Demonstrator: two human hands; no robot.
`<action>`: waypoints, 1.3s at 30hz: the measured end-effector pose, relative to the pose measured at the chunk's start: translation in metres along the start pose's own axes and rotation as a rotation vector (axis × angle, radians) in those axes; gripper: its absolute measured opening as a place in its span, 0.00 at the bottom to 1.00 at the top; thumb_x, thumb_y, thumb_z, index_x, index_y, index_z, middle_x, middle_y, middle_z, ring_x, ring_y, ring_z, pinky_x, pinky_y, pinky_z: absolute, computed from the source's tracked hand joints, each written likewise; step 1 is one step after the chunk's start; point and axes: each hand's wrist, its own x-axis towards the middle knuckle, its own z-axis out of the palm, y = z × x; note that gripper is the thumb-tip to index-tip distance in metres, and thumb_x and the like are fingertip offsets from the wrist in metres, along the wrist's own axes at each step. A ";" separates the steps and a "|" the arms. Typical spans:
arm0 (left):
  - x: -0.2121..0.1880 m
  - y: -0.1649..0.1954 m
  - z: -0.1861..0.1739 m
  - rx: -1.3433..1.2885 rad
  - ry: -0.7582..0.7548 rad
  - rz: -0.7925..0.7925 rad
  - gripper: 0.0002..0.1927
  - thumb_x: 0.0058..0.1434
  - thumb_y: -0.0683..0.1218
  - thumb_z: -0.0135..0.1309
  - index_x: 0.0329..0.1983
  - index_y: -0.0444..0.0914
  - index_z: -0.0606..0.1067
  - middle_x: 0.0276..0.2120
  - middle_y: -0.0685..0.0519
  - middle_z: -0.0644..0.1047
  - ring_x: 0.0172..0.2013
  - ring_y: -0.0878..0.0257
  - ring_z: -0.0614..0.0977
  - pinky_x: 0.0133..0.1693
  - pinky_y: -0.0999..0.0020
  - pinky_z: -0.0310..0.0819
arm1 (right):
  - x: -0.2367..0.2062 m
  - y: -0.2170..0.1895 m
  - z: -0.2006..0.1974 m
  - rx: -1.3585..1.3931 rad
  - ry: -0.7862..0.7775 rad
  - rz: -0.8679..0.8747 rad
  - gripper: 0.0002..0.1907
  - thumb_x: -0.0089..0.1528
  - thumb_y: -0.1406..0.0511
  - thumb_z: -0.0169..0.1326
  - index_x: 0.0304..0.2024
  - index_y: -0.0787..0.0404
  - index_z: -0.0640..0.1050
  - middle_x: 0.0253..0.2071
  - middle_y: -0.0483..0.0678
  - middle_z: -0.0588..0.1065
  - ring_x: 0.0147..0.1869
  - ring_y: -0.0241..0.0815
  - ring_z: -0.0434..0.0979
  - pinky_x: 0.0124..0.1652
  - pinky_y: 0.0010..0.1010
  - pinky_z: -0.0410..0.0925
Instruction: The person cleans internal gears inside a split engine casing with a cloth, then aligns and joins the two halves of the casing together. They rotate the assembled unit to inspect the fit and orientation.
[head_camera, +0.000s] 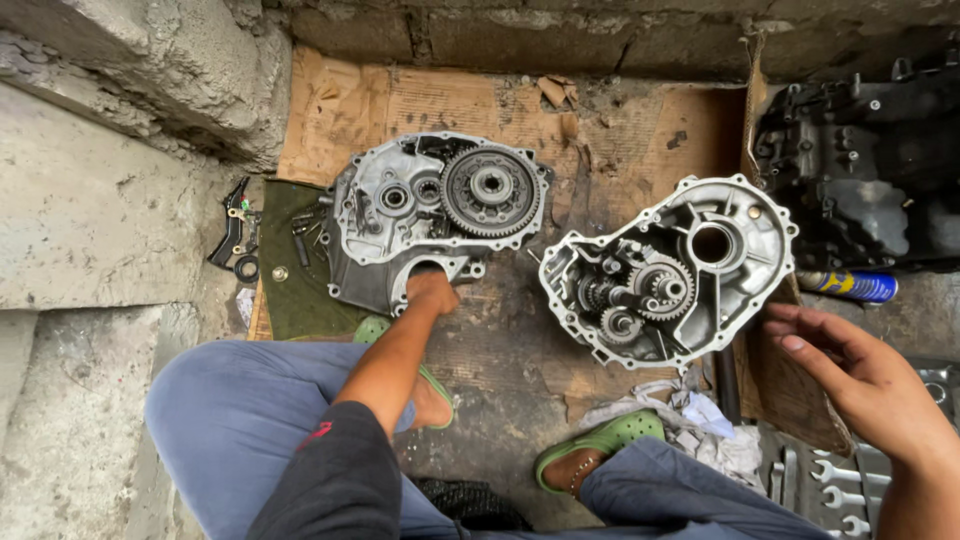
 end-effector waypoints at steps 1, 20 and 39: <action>-0.003 0.003 -0.006 0.042 -0.027 0.009 0.23 0.57 0.57 0.61 0.48 0.37 0.81 0.50 0.45 0.80 0.53 0.52 0.81 0.54 0.61 0.74 | 0.000 -0.005 -0.001 -0.008 -0.004 -0.024 0.24 0.64 0.64 0.52 0.63 0.63 0.75 0.53 0.50 0.81 0.59 0.39 0.78 0.58 0.32 0.67; 0.019 0.074 -0.126 0.401 0.174 0.156 0.16 0.56 0.46 0.61 0.47 0.40 0.83 0.50 0.46 0.82 0.51 0.52 0.83 0.48 0.57 0.78 | -0.036 -0.038 -0.005 0.085 -0.067 -0.051 0.23 0.62 0.62 0.56 0.61 0.57 0.77 0.47 0.46 0.80 0.50 0.35 0.78 0.49 0.31 0.71; 0.045 0.062 -0.113 0.391 0.139 0.175 0.12 0.56 0.45 0.59 0.42 0.38 0.85 0.45 0.43 0.83 0.47 0.51 0.85 0.46 0.57 0.81 | 0.009 -0.067 -0.011 -0.098 -0.075 0.035 0.27 0.59 0.59 0.60 0.62 0.52 0.78 0.50 0.44 0.80 0.51 0.38 0.82 0.49 0.33 0.72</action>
